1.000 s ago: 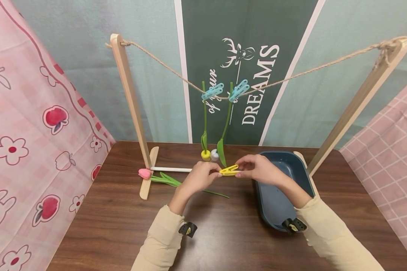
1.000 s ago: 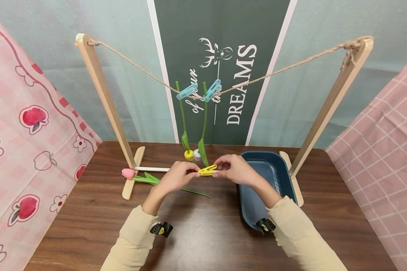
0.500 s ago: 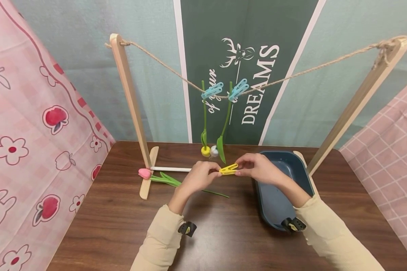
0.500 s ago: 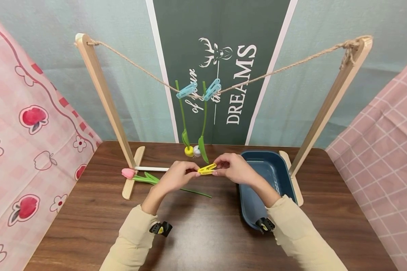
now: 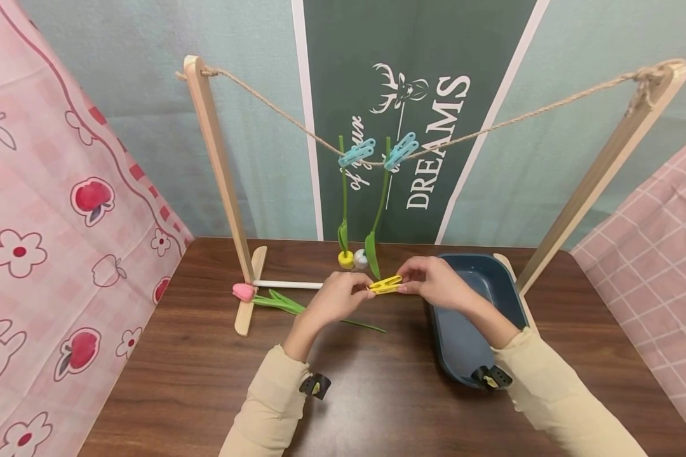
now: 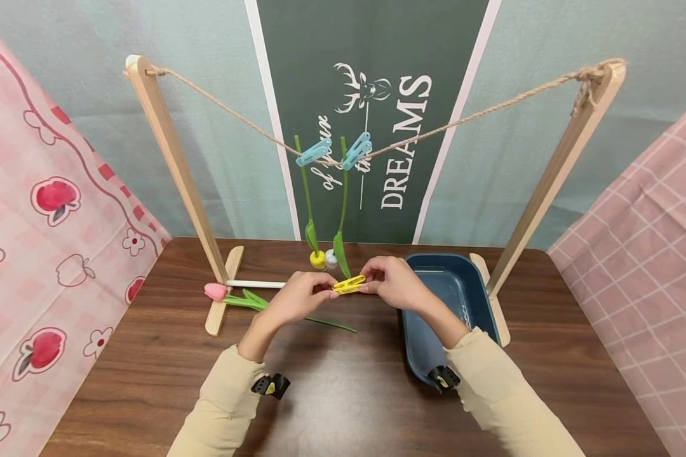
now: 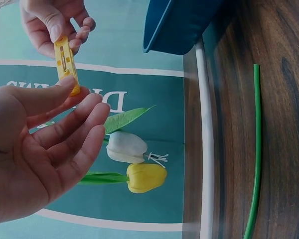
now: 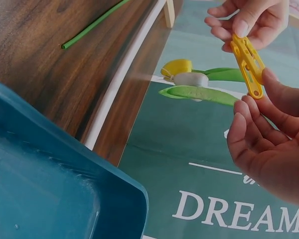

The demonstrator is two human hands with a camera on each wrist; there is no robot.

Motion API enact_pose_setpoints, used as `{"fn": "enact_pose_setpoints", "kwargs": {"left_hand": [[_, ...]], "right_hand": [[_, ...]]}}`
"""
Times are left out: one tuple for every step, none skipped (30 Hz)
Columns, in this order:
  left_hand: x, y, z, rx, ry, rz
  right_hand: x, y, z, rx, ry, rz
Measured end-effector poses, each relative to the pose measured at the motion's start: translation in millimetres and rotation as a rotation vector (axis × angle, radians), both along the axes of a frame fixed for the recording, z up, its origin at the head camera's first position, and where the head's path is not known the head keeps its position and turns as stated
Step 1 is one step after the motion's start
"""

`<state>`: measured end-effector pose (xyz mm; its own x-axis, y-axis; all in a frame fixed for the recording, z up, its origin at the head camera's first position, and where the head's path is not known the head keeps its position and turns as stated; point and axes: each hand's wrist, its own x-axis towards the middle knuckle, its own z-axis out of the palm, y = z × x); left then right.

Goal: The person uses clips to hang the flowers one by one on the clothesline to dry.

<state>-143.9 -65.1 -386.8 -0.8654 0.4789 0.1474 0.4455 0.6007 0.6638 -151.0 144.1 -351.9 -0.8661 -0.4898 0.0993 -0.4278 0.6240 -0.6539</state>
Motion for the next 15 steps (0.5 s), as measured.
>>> {"fn": "enact_pose_setpoints", "kwargs": {"left_hand": [[-0.1,-0.1,0.0,0.002,0.002,0.0],[-0.1,-0.2,-0.1,0.005,0.006,0.0],[-0.2,-0.4,-0.3,0.007,0.009,0.001],[-0.3,-0.6,-0.4,0.01,0.013,0.0],[-0.2,-0.9,-0.3,0.014,0.015,0.001],[-0.1,-1.0,-0.1,0.016,0.014,0.002],[0.1,-1.2,0.0,0.019,0.015,0.001],[0.2,-1.3,0.1,0.021,0.012,0.001],[0.3,-1.5,0.3,0.023,0.009,0.0],[0.3,-1.5,0.5,0.023,0.005,-0.001],[0.5,-1.4,0.7,0.022,0.002,0.0],[0.6,-1.4,0.8,0.021,-0.001,-0.001],[0.7,-1.4,1.1,0.021,-0.003,-0.001],[0.8,-1.4,1.4,0.02,-0.004,0.0],[1.0,-1.4,1.8,0.02,-0.004,0.001]], "right_hand": [[0.1,-0.3,0.3,-0.002,0.001,-0.003],[0.2,-0.7,0.5,-0.004,0.003,-0.006],[0.3,-0.9,0.6,-0.006,0.005,-0.01],[0.5,-1.3,0.6,-0.006,0.006,-0.017],[0.6,-1.6,0.5,-0.006,0.007,-0.022],[0.6,-1.9,0.2,-0.005,0.007,-0.028],[0.6,-2.1,0.0,-0.006,0.011,-0.032],[0.6,-2.4,-0.1,-0.007,0.015,-0.034],[0.5,-2.6,-0.2,-0.006,0.018,-0.036],[0.5,-2.7,-0.4,-0.006,0.022,-0.038],[0.4,-2.8,-0.5,-0.004,0.027,-0.039],[0.4,-2.9,-0.5,-0.002,0.031,-0.04],[0.3,-3.0,-0.6,0.0,0.035,-0.041],[0.2,-2.9,-0.7,0.002,0.039,-0.042],[0.1,-2.9,-0.7,0.003,0.042,-0.044]]}}
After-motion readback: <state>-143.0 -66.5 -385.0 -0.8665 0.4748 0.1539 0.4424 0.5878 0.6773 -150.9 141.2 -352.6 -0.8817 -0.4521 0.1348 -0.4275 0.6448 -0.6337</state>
